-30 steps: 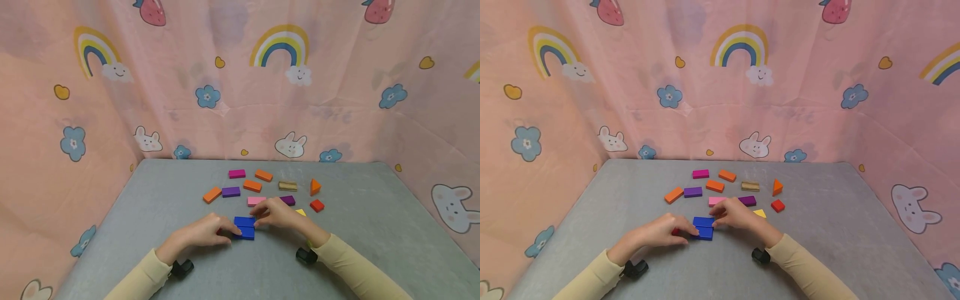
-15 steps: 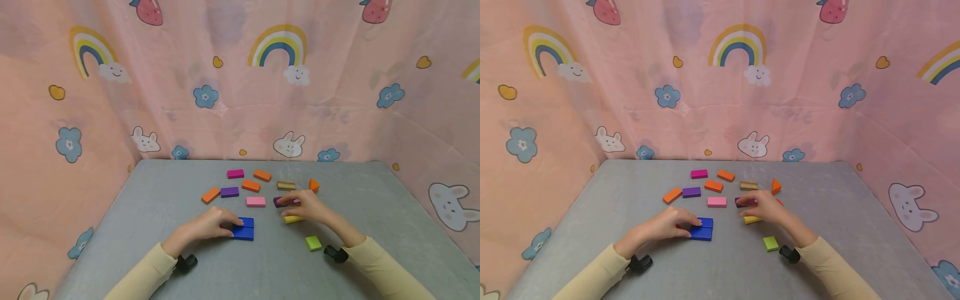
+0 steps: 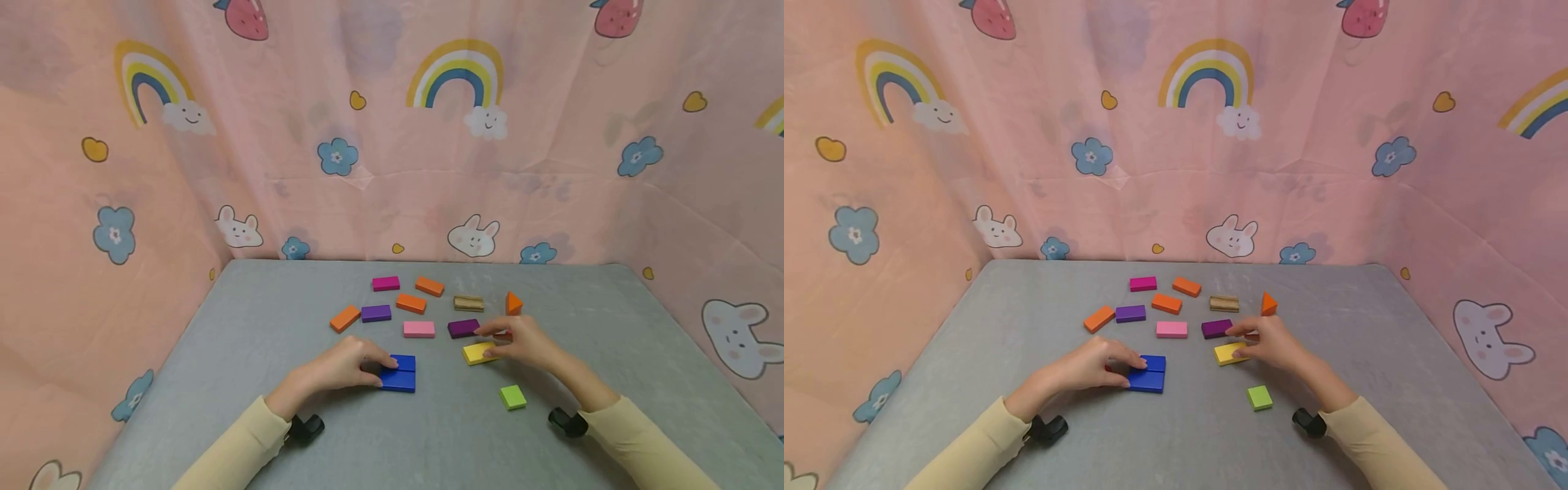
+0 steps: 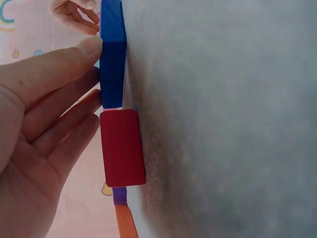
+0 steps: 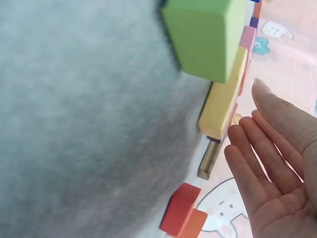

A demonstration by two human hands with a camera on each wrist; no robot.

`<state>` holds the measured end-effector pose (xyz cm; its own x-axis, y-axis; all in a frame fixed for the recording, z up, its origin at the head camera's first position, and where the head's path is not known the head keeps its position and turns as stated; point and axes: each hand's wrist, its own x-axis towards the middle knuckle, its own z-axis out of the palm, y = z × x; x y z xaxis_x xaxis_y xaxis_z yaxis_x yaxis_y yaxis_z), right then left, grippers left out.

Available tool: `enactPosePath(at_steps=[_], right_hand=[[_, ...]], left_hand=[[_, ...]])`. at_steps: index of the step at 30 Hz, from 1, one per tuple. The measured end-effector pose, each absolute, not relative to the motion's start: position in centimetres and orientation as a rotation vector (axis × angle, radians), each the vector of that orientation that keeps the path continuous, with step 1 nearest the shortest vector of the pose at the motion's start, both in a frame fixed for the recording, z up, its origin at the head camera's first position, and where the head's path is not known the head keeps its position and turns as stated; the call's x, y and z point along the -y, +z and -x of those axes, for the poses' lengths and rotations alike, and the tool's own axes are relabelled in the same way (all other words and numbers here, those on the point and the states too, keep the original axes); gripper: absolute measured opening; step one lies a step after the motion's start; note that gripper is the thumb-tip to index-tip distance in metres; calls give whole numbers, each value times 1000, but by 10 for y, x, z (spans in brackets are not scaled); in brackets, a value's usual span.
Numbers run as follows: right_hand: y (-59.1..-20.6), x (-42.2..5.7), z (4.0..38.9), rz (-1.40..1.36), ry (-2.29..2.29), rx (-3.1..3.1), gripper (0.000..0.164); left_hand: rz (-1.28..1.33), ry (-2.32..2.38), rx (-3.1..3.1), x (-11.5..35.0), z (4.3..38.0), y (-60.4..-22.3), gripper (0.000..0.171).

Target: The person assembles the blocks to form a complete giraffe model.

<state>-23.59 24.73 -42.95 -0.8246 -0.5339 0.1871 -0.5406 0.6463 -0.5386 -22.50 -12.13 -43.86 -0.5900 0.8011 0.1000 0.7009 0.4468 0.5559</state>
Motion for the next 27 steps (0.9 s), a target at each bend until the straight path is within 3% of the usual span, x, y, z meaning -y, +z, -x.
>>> enactPosePath(at_steps=[27], right_hand=[[-438, -251, 239, -953, 910, 2934, 30]], left_hand=[[-1311, 864, -2518, 121, 225, -438, 33]])
